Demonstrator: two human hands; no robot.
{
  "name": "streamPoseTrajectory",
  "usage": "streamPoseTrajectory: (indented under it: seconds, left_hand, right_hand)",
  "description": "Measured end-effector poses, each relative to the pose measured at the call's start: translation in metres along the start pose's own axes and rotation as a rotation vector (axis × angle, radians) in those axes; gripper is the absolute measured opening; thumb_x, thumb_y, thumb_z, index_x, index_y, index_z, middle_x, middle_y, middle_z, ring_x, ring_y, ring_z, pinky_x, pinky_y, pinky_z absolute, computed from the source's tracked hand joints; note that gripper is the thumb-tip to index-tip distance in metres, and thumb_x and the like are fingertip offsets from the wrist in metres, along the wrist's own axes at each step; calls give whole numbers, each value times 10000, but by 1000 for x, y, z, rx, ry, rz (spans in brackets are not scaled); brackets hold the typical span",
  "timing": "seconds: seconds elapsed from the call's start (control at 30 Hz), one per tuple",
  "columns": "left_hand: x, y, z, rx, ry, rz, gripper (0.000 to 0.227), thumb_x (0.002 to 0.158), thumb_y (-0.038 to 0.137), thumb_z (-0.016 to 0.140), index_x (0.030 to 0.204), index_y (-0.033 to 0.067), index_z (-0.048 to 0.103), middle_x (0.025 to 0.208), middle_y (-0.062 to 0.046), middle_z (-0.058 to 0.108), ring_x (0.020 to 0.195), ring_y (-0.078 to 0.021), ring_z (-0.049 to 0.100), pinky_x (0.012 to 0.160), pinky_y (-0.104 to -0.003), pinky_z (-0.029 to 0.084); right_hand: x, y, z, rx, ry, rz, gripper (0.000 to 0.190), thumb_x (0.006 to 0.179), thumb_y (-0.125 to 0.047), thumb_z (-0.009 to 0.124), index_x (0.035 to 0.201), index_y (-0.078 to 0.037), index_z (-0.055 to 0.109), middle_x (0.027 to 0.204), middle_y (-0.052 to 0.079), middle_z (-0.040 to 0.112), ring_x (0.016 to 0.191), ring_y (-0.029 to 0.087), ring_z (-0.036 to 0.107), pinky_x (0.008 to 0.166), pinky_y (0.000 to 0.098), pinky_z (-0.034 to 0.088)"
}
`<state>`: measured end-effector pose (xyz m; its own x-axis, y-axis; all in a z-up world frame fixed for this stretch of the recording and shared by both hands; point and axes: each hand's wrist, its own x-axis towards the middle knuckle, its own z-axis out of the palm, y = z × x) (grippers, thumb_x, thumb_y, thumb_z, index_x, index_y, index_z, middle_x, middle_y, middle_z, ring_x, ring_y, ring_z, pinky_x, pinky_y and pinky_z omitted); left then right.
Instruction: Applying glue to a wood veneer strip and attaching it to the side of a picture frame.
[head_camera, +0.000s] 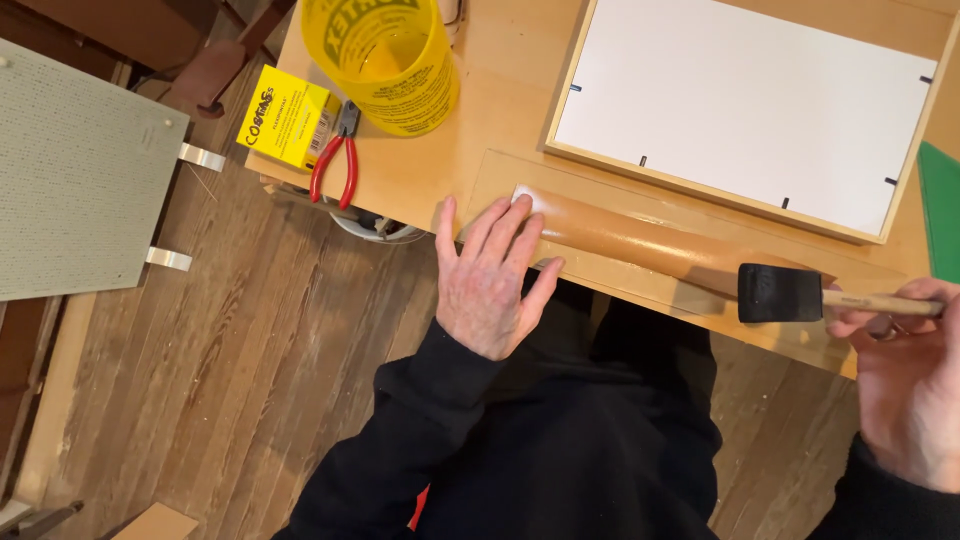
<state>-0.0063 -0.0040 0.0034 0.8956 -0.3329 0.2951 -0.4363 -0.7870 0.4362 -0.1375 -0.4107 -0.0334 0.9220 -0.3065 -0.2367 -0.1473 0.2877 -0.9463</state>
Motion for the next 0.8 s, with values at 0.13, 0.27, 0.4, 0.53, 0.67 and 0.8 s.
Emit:
streamPoseTrajectory:
  seconds: [0.13,0.27,0.4,0.53,0.67,0.8]
  left_hand:
    - [-1,2,4,14,-3,15,449,939,305,750,1258,4,657,1414,-131,599,1379,-281,506,1243,-631,224]
    - [-2,8,8,-3,-8,58,483,957,313,746,1279,-33,645,1417,-158,585,1383,-297,504,1237,-613,244]
    - [-4,9,11,-24,-22,66,485,959,314,746,1281,-35,646,1407,-153,594,1361,-293,518,1242,-585,275]
    - [-3,7,12,-27,-22,71,486,956,316,743,1277,-37,647,1404,-155,599,1356,-289,528,1232,-577,278]
    - [0,7,8,-8,-52,80,453,948,297,741,1260,-20,658,1388,-135,609,1339,-274,539,1228,-579,277]
    - [2,5,7,-14,-56,79,397,941,234,720,1251,-9,666,1372,-113,627,1321,-248,567,1238,-573,270]
  right_hand:
    - [-2,0,-2,2,33,12,364,1257,-330,337,1130,-39,514,964,146,632,948,254,600,1049,443,446]
    - [-1,-3,2,4,20,5,369,1253,-336,329,1123,-51,523,912,137,623,939,254,612,1034,443,459]
    - [-3,-7,5,23,34,-11,375,1262,-316,322,1153,-18,522,956,148,610,971,258,612,1147,475,418]
    - [3,-23,39,19,-57,-168,420,1270,-346,373,1195,8,586,961,144,645,891,217,611,1192,453,469]
    - [11,-54,150,-180,69,-206,201,1222,-252,537,1194,-56,573,1095,63,648,951,188,686,909,387,594]
    - [30,-46,201,-740,-159,-490,98,1153,-68,648,1155,27,621,997,125,739,894,199,774,760,275,650]
